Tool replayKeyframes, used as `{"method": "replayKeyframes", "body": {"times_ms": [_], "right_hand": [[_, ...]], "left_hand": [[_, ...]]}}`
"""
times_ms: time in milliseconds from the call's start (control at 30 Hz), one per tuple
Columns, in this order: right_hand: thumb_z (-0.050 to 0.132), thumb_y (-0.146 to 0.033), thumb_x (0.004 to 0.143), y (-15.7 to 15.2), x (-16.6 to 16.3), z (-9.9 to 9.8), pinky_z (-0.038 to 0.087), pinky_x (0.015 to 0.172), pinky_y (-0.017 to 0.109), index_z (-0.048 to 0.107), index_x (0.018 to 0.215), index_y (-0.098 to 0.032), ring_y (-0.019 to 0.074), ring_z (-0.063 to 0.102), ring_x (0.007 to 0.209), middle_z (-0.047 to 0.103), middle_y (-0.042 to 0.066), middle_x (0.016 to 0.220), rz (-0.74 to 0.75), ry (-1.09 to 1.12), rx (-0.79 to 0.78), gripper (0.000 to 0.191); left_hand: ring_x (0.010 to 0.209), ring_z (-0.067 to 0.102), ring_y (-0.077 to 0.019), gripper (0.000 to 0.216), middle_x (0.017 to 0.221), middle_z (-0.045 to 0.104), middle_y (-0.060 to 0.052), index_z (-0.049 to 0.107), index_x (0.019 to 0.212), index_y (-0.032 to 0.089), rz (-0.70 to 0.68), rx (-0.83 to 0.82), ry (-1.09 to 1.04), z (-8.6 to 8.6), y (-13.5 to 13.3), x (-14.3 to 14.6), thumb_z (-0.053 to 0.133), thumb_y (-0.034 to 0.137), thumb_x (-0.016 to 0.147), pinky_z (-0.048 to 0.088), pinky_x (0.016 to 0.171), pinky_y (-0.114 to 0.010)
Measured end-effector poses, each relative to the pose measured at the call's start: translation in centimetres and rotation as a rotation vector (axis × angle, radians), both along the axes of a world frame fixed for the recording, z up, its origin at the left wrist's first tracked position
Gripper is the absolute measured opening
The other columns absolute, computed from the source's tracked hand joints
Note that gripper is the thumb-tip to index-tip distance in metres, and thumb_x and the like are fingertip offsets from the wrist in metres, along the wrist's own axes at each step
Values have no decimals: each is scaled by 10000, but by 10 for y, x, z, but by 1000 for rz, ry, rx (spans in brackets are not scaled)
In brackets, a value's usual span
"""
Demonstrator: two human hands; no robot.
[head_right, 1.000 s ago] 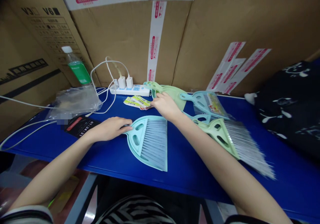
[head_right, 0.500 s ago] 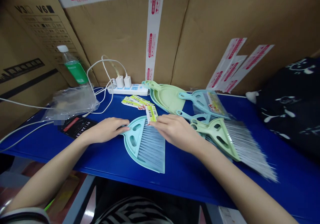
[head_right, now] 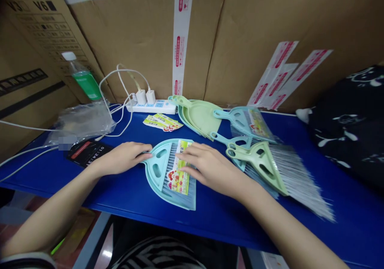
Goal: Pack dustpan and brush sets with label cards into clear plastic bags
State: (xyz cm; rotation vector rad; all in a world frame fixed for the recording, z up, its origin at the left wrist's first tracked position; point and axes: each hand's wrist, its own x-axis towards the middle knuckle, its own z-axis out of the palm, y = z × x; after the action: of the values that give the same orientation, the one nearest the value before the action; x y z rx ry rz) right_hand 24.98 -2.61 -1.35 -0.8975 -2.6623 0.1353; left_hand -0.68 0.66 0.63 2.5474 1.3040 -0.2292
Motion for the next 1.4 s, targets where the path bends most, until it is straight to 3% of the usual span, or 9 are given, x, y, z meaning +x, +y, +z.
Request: {"method": "replayKeyframes", "body": {"times_ms": [133, 467, 667, 1033, 1233, 1400], "right_hand": [[515, -462, 906, 8, 4, -16, 497, 925, 508, 522, 1330, -64, 338, 539, 1182, 598, 204, 1285, -125, -134, 169, 581], [460, -563, 898, 9, 8, -18, 470, 979, 497, 523, 1339, -64, 347, 463, 1285, 570, 201, 1333, -118, -238, 36, 669], [484, -577, 883, 10, 10, -19, 474, 975, 510, 483, 1387, -131, 330, 454, 1300, 546, 162, 1375, -128, -240, -16, 673], [395, -293, 961, 15, 15, -1, 539, 903, 433, 616, 1234, -135, 261, 626, 1110, 637, 152, 1258, -141, -230, 142, 385], [339, -55, 881, 23, 22, -14, 573, 827, 381, 598, 1257, -134, 230, 660, 1045, 682, 134, 1181, -236, -231, 207, 463], [316, 6, 816, 16, 27, -18, 594, 715, 337, 602, 1250, -134, 221, 683, 956, 699, 133, 1128, -324, -273, 232, 539]], "left_hand": [[750, 603, -185, 276, 770, 621, 8, 479, 780, 204, -2, 12, -5, -1, 0, 0, 385, 351, 994, 339, 622, -266], [746, 610, -188, 291, 767, 618, 3, 475, 759, 199, -19, 44, -6, -2, -1, 3, 390, 347, 994, 324, 593, -264], [754, 615, -190, 295, 797, 628, -3, 476, 759, 200, -18, 50, -5, -4, -1, 3, 382, 350, 995, 350, 603, -266], [747, 618, -184, 292, 805, 627, 0, 498, 784, 201, -23, 56, -20, -5, -1, 5, 375, 360, 996, 341, 584, -261], [720, 605, -174, 301, 780, 608, 4, 488, 770, 200, -32, 63, -22, -7, -2, 5, 369, 358, 997, 346, 585, -256], [702, 593, -166, 301, 768, 595, 8, 485, 770, 202, -27, 49, -60, -7, -2, 4, 361, 358, 994, 368, 598, -256]]}}
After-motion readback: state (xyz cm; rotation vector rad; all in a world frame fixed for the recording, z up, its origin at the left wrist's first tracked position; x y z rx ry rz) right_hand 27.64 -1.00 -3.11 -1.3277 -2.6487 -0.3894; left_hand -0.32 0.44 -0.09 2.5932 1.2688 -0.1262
